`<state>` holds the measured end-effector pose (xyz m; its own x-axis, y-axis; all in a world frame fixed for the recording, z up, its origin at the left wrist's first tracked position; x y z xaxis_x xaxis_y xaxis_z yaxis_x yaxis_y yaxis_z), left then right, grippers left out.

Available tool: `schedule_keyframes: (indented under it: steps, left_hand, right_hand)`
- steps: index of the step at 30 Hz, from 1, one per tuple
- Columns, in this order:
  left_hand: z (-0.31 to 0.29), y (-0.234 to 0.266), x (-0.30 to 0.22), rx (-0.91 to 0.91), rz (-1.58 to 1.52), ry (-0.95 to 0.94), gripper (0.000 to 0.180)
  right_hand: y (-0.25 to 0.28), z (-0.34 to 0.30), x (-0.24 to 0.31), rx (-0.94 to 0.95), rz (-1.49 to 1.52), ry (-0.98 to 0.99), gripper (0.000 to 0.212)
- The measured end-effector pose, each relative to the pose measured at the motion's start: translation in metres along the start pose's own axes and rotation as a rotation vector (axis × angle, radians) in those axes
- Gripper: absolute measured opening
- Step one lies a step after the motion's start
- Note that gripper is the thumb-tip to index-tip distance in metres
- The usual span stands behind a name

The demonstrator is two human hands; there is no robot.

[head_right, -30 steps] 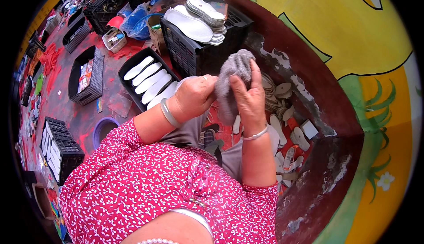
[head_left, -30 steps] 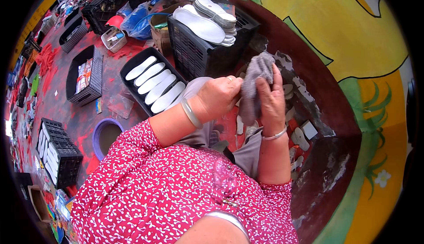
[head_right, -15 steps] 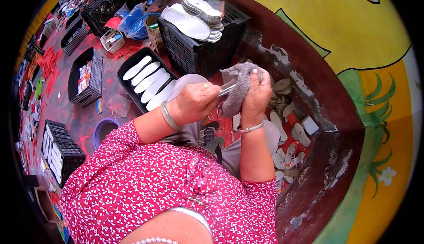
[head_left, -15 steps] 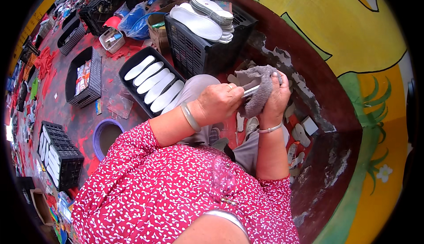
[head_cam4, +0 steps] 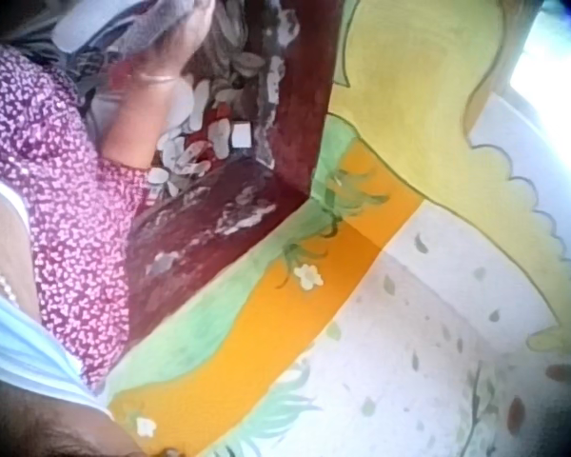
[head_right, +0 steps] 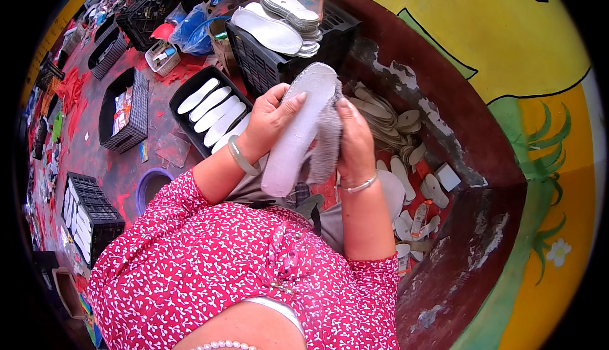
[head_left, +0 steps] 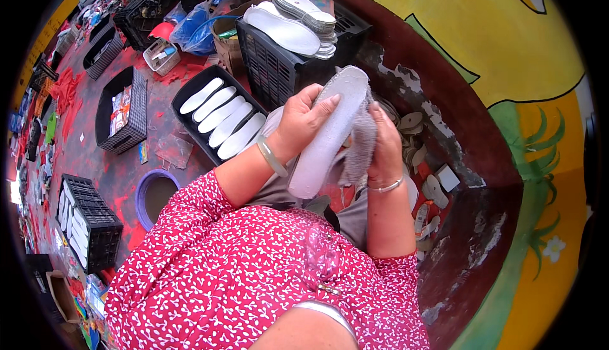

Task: The person wipes white shoe insoles with a cloth, stacks them in a crate, and ties a stack of insoles with a string.

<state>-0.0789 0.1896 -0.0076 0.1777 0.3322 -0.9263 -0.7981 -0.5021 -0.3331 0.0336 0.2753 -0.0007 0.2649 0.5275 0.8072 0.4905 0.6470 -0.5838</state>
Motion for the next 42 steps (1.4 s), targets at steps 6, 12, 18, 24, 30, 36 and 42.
schedule_keyframes:
  steps: [6, 12, 18, 24, 30, 36, 42]
  left_hand:
    - [0.009, 0.014, -0.002, -0.210, 0.060, -0.223, 0.015]
    - [0.023, 0.044, -0.012, -0.352, -0.048, -0.208, 0.017]
    - [0.031, 0.037, -0.004, -0.201, -0.394, -0.063, 0.039]
    - [0.007, -0.013, 0.025, 0.212, -0.778, 0.399, 0.070]
    - [0.011, -0.007, 0.032, 0.143, -0.883, 0.350, 0.029]
    - [0.022, 0.032, 0.023, -0.188, -0.711, 0.282, 0.030]
    - [0.002, 0.010, 0.017, -0.011, -0.468, 0.302, 0.034]
  right_hand:
    - [0.001, 0.003, -0.036, -0.109, -0.671, 0.300, 0.033]
    - [-0.010, -0.024, -0.075, 0.096, -0.561, 0.008, 0.024]
    - [-0.019, -0.037, -0.071, 0.069, -0.064, -0.154, 0.024]
    - [-0.013, -0.028, -0.070, 0.058, 0.366, -0.213, 0.030]
    - [-0.001, -0.034, -0.079, -0.078, 0.152, -0.289, 0.027]
    - [0.047, -0.035, -0.062, -0.156, -0.145, -0.251, 0.028]
    - [0.024, 0.003, 0.051, -0.133, -0.153, 0.301, 0.030]
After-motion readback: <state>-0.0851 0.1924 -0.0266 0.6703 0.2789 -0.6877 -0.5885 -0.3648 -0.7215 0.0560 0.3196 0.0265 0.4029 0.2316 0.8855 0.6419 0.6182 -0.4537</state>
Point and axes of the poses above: each hand's wrist, its own z-axis towards the middle knuckle, its own y-axis out of the back of the hand, x = y × z, the point moved 6 cm from there along z, towards the middle knuckle
